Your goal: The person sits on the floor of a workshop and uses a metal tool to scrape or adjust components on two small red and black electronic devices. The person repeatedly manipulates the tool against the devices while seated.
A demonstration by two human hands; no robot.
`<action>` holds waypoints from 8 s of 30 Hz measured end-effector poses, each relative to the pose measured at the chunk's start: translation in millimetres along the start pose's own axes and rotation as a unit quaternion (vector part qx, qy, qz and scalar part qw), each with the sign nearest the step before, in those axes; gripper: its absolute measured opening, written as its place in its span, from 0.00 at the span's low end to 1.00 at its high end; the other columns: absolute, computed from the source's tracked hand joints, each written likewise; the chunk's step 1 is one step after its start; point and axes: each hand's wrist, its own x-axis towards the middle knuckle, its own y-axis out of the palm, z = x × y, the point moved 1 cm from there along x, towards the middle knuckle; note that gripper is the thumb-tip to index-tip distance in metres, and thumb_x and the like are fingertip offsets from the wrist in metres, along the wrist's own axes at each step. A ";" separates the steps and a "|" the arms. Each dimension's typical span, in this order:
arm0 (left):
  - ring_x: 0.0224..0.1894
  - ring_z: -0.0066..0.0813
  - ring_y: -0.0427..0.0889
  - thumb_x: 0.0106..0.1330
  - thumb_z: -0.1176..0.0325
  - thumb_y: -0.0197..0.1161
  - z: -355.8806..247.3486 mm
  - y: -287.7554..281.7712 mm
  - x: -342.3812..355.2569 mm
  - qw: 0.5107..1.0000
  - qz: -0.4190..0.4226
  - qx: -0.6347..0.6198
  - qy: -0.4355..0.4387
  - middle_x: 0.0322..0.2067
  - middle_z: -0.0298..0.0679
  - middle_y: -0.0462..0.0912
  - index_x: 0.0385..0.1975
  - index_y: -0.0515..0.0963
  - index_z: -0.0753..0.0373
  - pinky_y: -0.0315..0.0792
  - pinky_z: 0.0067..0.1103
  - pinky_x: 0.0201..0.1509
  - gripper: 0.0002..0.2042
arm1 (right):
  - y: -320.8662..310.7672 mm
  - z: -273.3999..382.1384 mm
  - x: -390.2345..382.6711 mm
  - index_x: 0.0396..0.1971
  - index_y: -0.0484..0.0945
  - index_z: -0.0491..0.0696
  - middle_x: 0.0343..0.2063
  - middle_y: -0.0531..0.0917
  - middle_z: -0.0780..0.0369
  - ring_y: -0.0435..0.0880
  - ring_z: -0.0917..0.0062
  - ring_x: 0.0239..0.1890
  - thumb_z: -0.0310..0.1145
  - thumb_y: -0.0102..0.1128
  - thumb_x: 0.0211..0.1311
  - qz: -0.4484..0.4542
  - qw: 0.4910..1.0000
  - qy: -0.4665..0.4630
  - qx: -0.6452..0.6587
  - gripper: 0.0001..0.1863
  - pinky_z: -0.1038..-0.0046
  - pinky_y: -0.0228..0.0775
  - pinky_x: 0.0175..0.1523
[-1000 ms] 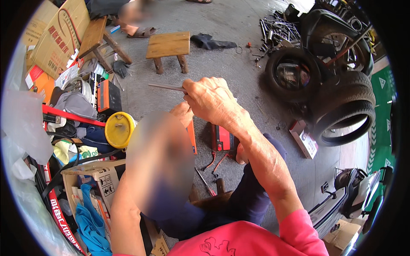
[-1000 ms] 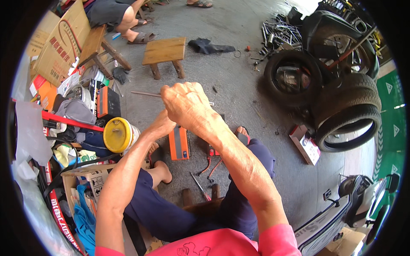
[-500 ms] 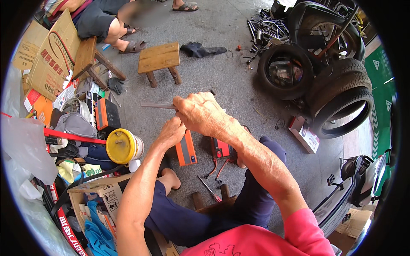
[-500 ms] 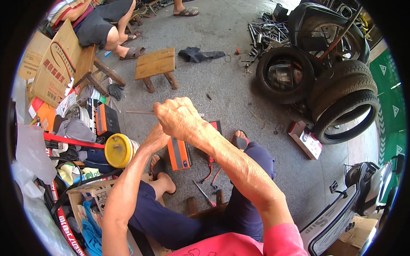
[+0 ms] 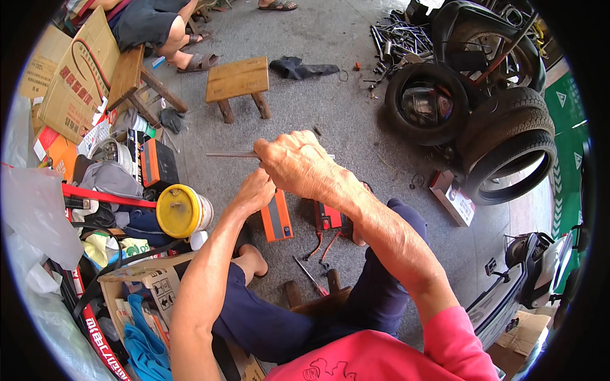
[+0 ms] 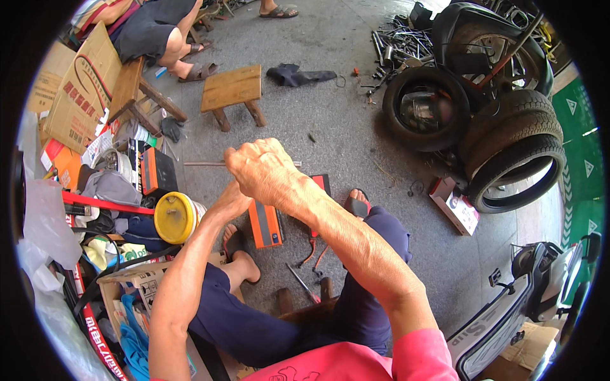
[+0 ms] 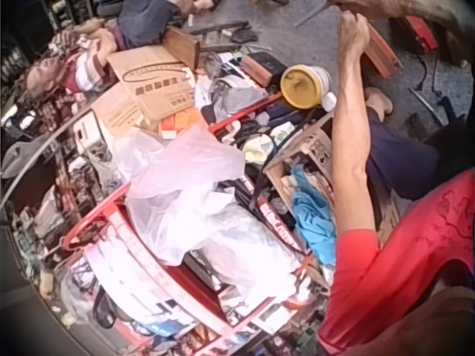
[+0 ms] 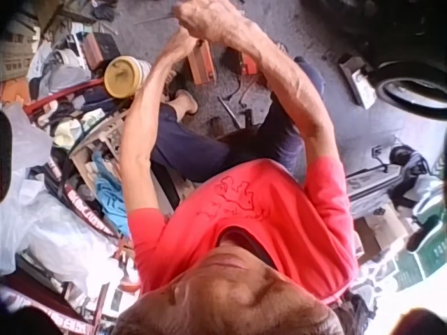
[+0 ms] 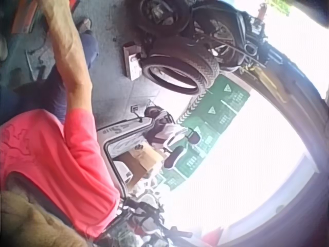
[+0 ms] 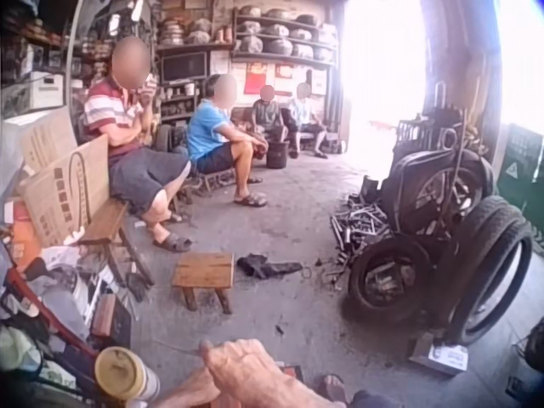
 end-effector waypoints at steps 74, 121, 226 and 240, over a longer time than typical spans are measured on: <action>0.43 0.57 0.78 0.67 0.70 0.49 -6.7 -2.2 -6.4 0.984 -0.093 0.113 0.105 0.38 0.58 0.78 0.47 0.71 0.69 0.72 0.41 0.45 0.12 | -5.8 -5.7 10.5 0.28 0.78 0.53 0.22 0.80 0.67 0.81 0.75 0.36 0.32 0.62 0.43 0.047 0.984 -0.157 -0.070 0.08 0.69 0.66 0.50; 0.49 0.41 0.76 0.61 0.60 0.62 -3.4 -11.3 -28.3 0.964 -0.172 0.109 0.169 0.45 0.44 0.78 0.51 0.73 0.56 0.69 0.34 0.54 0.19 | -7.9 93.8 -5.0 0.37 0.74 0.44 0.43 0.79 0.54 0.76 0.65 0.54 0.35 0.60 0.45 0.038 0.999 -0.032 0.010 0.18 0.57 0.60 0.60; 0.37 0.17 0.80 0.66 0.73 0.63 -97.9 35.2 -73.7 0.870 -0.185 -0.439 0.126 0.34 0.36 0.84 0.42 0.80 0.69 0.75 0.16 0.44 0.09 | -90.3 -2.3 -87.6 0.43 0.80 0.40 0.30 0.85 0.59 0.82 0.82 0.25 0.41 0.60 0.64 0.074 0.866 0.203 0.450 0.19 0.81 0.76 0.29; 0.39 0.11 0.76 0.64 0.80 0.61 -87.0 48.6 -77.2 0.933 -0.120 -0.301 0.154 0.33 0.29 0.83 0.43 0.80 0.68 0.72 0.13 0.42 0.09 | -36.5 13.6 -102.5 0.23 0.77 0.36 0.22 0.79 0.44 0.81 0.50 0.33 0.29 0.58 0.53 0.007 0.963 0.185 0.195 0.10 0.56 0.72 0.39</action>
